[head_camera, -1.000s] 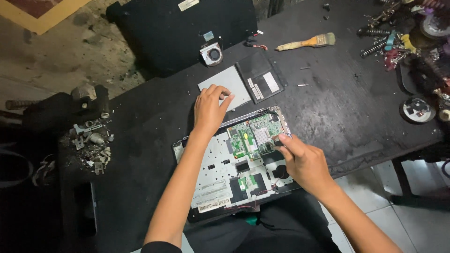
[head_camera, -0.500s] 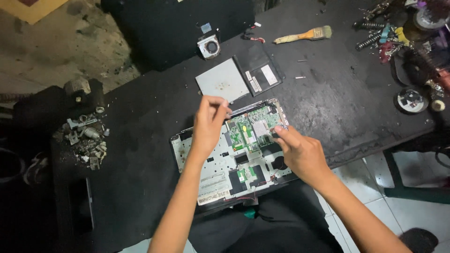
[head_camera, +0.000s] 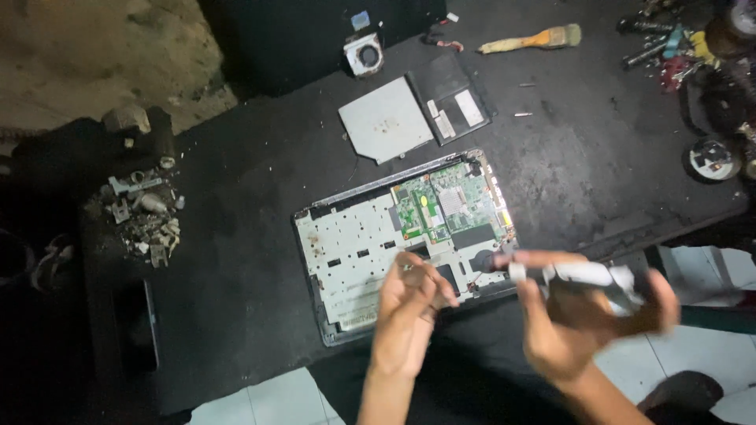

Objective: Disassembling a laptop by removing screws and internal components using a screwdriver on a repair bench.

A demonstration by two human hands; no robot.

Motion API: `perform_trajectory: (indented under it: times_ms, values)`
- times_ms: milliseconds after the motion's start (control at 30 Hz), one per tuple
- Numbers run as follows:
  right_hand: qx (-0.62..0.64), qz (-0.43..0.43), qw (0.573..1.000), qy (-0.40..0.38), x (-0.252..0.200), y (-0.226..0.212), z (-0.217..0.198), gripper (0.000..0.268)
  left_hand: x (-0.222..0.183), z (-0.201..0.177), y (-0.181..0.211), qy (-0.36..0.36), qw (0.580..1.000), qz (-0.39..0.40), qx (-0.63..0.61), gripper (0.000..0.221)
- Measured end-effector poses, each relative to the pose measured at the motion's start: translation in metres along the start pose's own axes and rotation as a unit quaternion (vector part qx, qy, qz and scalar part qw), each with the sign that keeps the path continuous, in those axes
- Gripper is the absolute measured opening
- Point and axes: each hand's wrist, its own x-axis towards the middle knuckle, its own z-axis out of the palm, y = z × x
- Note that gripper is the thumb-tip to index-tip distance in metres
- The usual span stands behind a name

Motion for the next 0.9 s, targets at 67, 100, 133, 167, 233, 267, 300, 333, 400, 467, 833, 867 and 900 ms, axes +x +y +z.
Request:
perform_trajectory:
  times_ms: [67,100,133,167,233,267,300,333,400,467,833,867,900]
  values:
    - [0.027,0.036,0.999,-0.013,-0.034,0.011,-0.012,0.040,-0.011,-0.003,-0.016,0.005,0.999,-0.025,-0.047,0.035]
    - [0.054,0.068,0.996,-0.021,-0.051,0.016,-0.019,0.021,-0.016,-0.004,-0.024,0.005,0.994,-0.050,-0.092,0.037]
    - [0.053,0.070,0.996,-0.022,-0.052,0.013,-0.016,0.021,-0.019,-0.002,-0.027,0.007,0.994,-0.050,-0.093,0.037]
    - [0.096,0.097,0.990,-0.019,-0.053,0.010,-0.014,0.022,-0.022,0.000,-0.031,-0.011,0.993,-0.053,-0.108,0.036]
    - [0.138,0.123,0.983,-0.016,-0.046,0.006,-0.020,0.023,-0.025,0.000,-0.035,-0.030,0.990,-0.055,-0.123,0.035]
    - [0.336,0.212,0.915,-0.073,-0.039,0.004,-0.029,0.041,-0.026,-0.001,-0.037,-0.028,0.989,-0.060,-0.130,0.033]
    - [0.515,0.296,0.795,-0.121,-0.032,0.003,-0.038,0.060,-0.027,-0.002,-0.039,-0.026,0.988,-0.064,-0.137,0.031]
    - [0.515,0.297,0.795,-0.122,-0.036,0.002,-0.028,0.060,-0.028,0.000,-0.037,-0.025,0.988,-0.064,-0.138,0.031]
    - [0.132,0.124,0.981,-0.076,-0.043,0.001,-0.009,0.025,-0.030,0.003,-0.032,-0.013,0.993,-0.065,-0.098,0.027]
    - [0.156,0.145,0.974,-0.072,-0.045,0.000,-0.010,0.023,-0.029,0.005,-0.030,-0.010,0.993,-0.062,-0.096,0.028]
    - [0.139,0.137,0.976,-0.094,-0.038,0.002,-0.025,0.020,-0.027,0.007,-0.030,0.011,0.995,-0.050,-0.082,0.031]
    - [0.367,0.246,0.891,-0.106,-0.033,0.002,-0.034,0.052,-0.027,0.008,-0.029,0.014,0.996,-0.048,-0.072,0.030]
    - [0.569,0.343,0.740,-0.105,-0.028,0.001,-0.043,0.087,-0.028,0.010,-0.029,0.018,0.997,-0.046,-0.063,0.029]
